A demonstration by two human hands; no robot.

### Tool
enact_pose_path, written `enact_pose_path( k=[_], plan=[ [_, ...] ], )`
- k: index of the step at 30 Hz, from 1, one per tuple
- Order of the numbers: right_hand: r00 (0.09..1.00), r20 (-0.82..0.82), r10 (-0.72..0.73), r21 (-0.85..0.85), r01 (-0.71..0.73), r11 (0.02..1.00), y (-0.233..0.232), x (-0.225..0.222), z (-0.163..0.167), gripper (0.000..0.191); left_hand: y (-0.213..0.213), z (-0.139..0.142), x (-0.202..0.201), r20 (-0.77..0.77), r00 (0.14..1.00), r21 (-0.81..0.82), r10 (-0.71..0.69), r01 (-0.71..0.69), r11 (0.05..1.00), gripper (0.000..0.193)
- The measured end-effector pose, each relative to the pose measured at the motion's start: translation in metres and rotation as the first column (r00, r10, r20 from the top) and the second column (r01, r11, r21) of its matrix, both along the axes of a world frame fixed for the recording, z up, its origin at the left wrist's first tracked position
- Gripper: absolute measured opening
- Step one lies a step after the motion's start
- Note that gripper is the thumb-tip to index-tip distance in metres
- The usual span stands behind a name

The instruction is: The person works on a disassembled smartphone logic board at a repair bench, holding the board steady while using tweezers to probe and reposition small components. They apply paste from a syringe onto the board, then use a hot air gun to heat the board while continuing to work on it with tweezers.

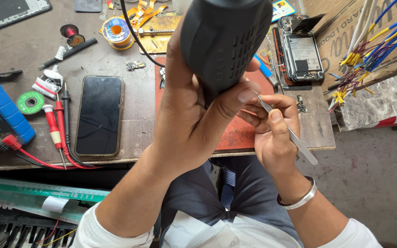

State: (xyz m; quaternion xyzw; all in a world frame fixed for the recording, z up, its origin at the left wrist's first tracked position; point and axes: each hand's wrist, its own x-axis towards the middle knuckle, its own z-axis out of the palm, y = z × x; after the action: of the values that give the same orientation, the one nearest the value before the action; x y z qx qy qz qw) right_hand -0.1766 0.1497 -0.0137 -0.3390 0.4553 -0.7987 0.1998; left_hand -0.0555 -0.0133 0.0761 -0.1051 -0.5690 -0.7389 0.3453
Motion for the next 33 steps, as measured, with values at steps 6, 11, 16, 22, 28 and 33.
enact_pose_path(
  k=[6, 11, 16, 22, 28, 33],
  plan=[
    [1.000, -0.004, 0.019, 0.000, -0.019, 1.000, -0.0013, -0.0007, 0.0005, 0.029, 0.0003, 0.0012, -0.0007, 0.037, 0.999, 0.002, 0.009, -0.009, 1.000, 0.074],
    [1.000, -0.008, 0.024, -0.013, -0.024, 1.000, -0.0021, -0.0016, 0.0005, 0.029, 0.0007, 0.0021, -0.0018, 0.001, 1.000, -0.031, 0.018, -0.018, 0.999, 0.072],
    [1.000, -0.015, 0.015, -0.003, -0.015, 1.000, -0.0020, -0.0006, 0.0012, 0.028, 0.0000, 0.0033, 0.0006, 0.006, 1.000, 0.013, -0.022, 0.022, 1.000, 0.074],
    [1.000, -0.024, 0.015, 0.011, -0.015, 1.000, -0.0020, -0.0001, 0.0022, 0.027, -0.0006, 0.0023, 0.0022, -0.011, 1.000, -0.032, 0.019, -0.019, 0.999, 0.074],
    [1.000, -0.016, 0.007, 0.002, -0.007, 1.000, -0.0024, 0.0005, 0.0021, 0.027, -0.0003, 0.0035, 0.0035, -0.001, 1.000, -0.047, 0.024, -0.024, 0.999, 0.070],
    [1.000, -0.024, 0.006, 0.015, -0.005, 1.000, -0.0023, 0.0009, 0.0031, 0.027, -0.0012, 0.0063, 0.0033, -0.021, 0.999, -0.063, 0.042, -0.043, 0.997, 0.068]
  ],
)
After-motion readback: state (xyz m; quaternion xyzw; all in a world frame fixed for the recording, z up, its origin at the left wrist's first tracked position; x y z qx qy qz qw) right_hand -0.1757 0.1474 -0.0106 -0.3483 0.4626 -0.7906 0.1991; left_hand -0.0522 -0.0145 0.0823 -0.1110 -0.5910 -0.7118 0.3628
